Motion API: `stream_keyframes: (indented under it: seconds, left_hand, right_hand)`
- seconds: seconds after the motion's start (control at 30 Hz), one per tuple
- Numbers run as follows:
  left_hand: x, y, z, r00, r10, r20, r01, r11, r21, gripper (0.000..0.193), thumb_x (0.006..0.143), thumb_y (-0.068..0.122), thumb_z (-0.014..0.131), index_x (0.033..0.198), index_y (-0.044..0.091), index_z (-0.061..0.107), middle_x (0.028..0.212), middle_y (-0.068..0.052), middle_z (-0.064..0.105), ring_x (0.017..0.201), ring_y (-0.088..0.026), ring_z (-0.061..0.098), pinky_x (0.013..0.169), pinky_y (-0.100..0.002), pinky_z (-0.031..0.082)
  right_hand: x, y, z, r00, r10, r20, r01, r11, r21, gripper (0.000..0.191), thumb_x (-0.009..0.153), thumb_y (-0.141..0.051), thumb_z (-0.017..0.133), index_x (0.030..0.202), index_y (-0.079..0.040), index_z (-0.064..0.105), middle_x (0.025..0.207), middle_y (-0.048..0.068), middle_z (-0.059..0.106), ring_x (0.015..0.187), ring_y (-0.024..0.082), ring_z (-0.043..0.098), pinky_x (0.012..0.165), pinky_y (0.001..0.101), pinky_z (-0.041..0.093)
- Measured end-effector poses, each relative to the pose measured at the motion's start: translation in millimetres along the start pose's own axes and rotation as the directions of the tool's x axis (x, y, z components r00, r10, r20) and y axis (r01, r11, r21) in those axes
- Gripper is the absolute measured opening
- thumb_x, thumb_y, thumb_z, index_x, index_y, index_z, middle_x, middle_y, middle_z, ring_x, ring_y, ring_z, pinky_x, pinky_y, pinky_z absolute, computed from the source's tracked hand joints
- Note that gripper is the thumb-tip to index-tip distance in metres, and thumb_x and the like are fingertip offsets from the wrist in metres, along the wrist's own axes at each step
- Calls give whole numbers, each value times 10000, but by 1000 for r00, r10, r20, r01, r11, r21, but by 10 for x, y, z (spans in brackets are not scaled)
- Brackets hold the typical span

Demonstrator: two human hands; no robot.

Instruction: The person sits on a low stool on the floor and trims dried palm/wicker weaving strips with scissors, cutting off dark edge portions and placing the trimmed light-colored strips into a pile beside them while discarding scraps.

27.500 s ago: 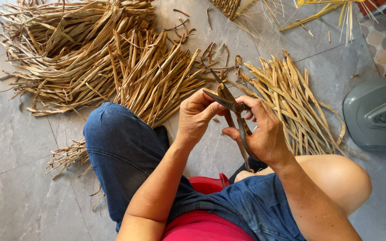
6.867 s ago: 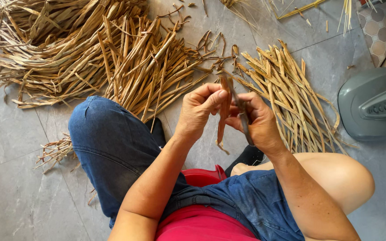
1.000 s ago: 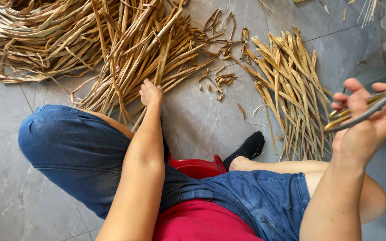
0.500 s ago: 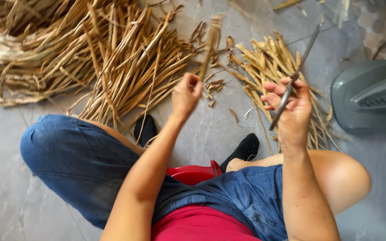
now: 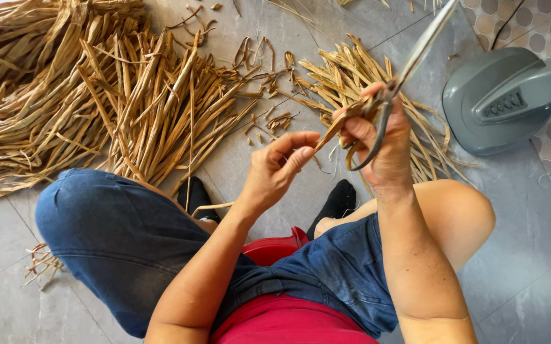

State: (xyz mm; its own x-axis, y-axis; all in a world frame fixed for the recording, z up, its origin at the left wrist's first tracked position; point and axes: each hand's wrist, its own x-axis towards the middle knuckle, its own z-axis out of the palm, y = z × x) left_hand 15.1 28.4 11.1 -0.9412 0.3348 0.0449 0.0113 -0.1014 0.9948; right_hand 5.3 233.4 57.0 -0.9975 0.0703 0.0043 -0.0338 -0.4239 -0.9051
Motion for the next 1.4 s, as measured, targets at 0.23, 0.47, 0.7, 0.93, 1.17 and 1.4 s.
stream_keyframes:
  seconds: [0.23, 0.47, 0.7, 0.93, 1.17, 1.4]
  left_hand:
    - [66, -5, -28, 963, -190, 190, 269, 704, -657, 300, 980, 159, 710, 1227, -8, 677, 1051, -41, 750, 914, -54, 672, 758, -184, 515]
    - [50, -25, 1, 964, -132, 232, 256, 699, -668, 217, 1036, 153, 684, 1182, -8, 670, 1004, -84, 742, 702, -25, 534, 593, -170, 414]
    - [68, -19, 35, 980, -107, 166, 193, 693, -695, 186, 1054, 131, 680, 1165, -13, 639, 1007, -115, 745, 693, -27, 535, 588, -172, 417]
    - [41, -22, 24, 975, -180, 127, 220, 804, -552, 217, 1045, 159, 653, 1173, -17, 668, 994, -83, 743, 864, -59, 659, 692, -179, 507]
    - [44, 30, -29, 961, -113, 251, 243, 778, -579, 276, 1043, 198, 671, 1217, -16, 688, 1058, -77, 767, 811, -38, 598, 672, -176, 450]
    - [10, 158, 38, 999, -22, -38, 15, 983, -181, 210, 926, 141, 798, 1091, 34, 723, 911, 45, 680, 729, -4, 485, 644, -181, 406]
  right_hand:
    - [-96, 86, 137, 989, 32, 147, -21, 997, -70, 456, 930, 78, 752, 1300, -85, 542, 1083, 146, 744, 909, 164, 698, 795, 270, 556]
    - [-65, 72, 100, 988, 55, 148, -56, 998, 5, 451, 939, 78, 740, 1306, -95, 543, 1064, 144, 729, 948, 199, 717, 790, 289, 560]
    - [-81, 86, 212, 985, -77, 152, 95, 988, -118, 501, 942, 68, 756, 1338, -94, 495, 1190, 136, 714, 1088, 186, 705, 976, 298, 575]
    - [-56, 58, 150, 997, -45, 69, 51, 995, -89, 465, 976, 62, 754, 1348, -61, 502, 1093, 150, 718, 840, 140, 635, 758, 240, 525]
    - [-76, 17, 109, 983, 15, 182, -44, 987, 157, 442, 966, 22, 773, 1302, -75, 503, 1068, 143, 714, 882, 183, 706, 767, 267, 569]
    - [-91, -10, 152, 983, 54, 177, -81, 985, 150, 502, 929, -3, 791, 1324, -96, 495, 1183, 200, 720, 964, 214, 733, 909, 318, 602]
